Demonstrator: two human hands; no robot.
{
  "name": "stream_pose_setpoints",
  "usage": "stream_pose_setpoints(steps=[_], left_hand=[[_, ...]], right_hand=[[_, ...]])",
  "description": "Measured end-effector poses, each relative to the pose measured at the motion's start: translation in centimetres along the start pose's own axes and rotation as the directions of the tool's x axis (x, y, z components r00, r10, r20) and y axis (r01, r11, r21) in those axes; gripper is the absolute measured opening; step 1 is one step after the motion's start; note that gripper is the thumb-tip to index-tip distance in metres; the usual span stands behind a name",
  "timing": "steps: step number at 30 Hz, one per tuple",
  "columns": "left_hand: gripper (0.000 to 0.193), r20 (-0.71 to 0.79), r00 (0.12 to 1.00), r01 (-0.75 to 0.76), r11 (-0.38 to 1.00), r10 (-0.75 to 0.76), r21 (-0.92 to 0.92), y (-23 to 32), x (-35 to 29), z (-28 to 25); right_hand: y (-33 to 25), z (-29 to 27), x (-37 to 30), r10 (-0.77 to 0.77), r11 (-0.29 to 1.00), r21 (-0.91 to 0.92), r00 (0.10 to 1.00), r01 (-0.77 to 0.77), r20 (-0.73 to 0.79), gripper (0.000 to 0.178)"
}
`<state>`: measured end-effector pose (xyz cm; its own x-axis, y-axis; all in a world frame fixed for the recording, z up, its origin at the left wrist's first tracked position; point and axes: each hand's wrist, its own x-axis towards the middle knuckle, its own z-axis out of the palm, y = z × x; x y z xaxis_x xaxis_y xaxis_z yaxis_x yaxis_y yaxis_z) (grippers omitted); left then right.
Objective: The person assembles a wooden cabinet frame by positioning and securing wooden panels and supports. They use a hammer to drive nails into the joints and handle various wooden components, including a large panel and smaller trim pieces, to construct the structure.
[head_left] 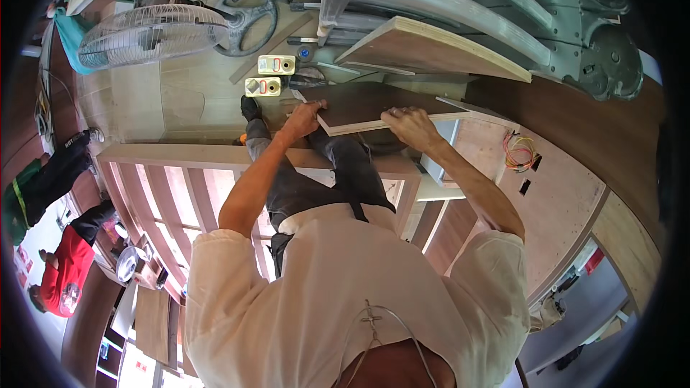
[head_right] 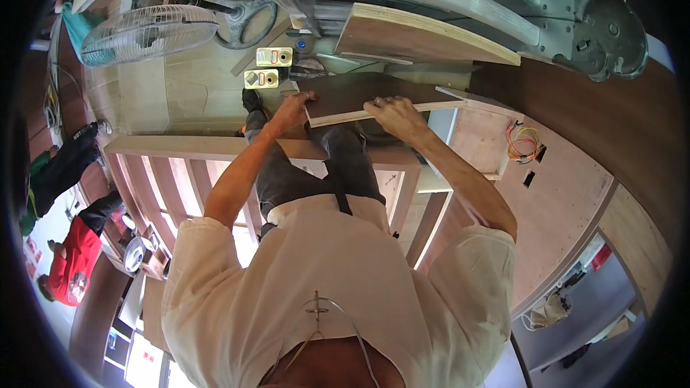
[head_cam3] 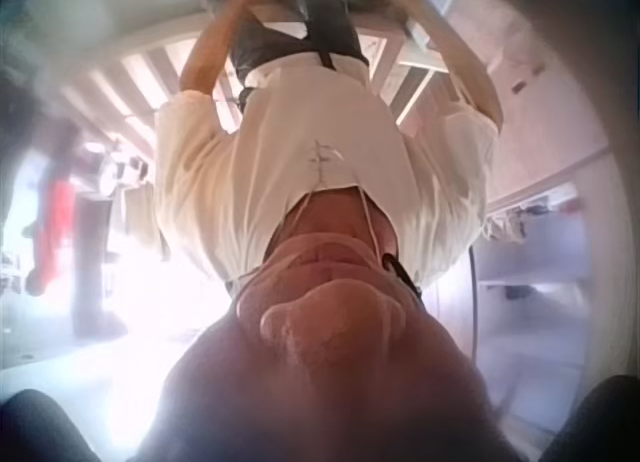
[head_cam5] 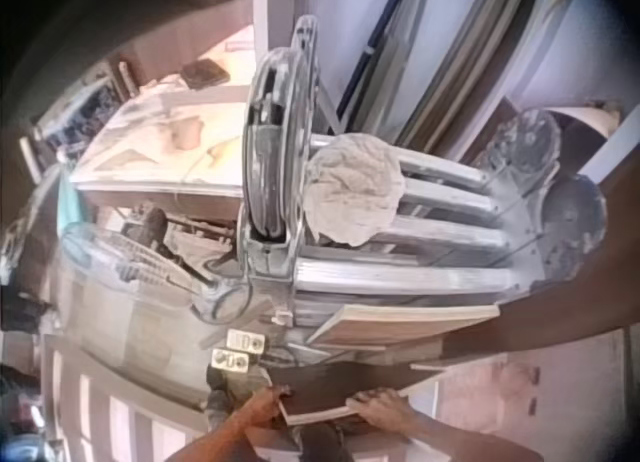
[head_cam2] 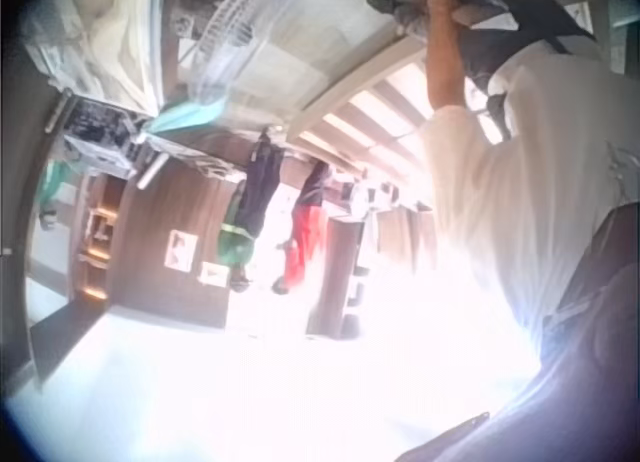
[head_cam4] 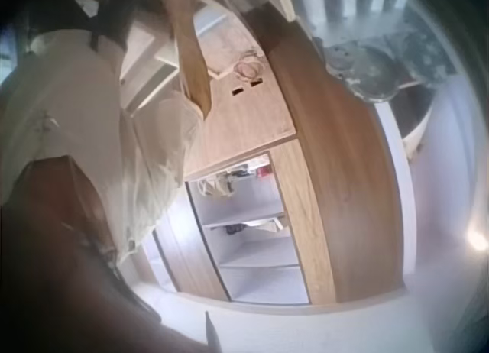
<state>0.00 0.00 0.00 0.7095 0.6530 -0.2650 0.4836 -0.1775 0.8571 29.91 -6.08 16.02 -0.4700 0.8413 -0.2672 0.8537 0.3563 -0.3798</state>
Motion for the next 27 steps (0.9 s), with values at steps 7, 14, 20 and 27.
stream_pose_setpoints(steps=[7,14,20,27], left_hand=[[0.033,-0.125,0.988,-0.099,0.995,0.095,-0.021,0.9,3.5,-0.5],[0.033,-0.018,0.999,-0.035,0.999,0.035,-0.031,-2.1,8.5,0.3],[0.034,-0.028,0.996,0.078,0.984,-0.084,-0.159,-3.4,11.3,3.9],[0.056,-0.455,0.837,0.215,0.948,-0.303,-0.235,-4.3,12.4,7.6]], right_hand=[[1.6,-1.2,0.7,0.135,0.991,0.014,0.990,-0.136,0.040,0.014],[5.0,-0.8,3.2,0.102,0.994,-0.032,0.994,-0.101,0.026,0.013],[7.9,1.4,3.6,0.179,0.981,-0.097,0.973,-0.166,0.146,0.019],[9.9,3.8,4.5,0.249,0.967,-0.096,0.953,-0.235,0.174,0.026]])
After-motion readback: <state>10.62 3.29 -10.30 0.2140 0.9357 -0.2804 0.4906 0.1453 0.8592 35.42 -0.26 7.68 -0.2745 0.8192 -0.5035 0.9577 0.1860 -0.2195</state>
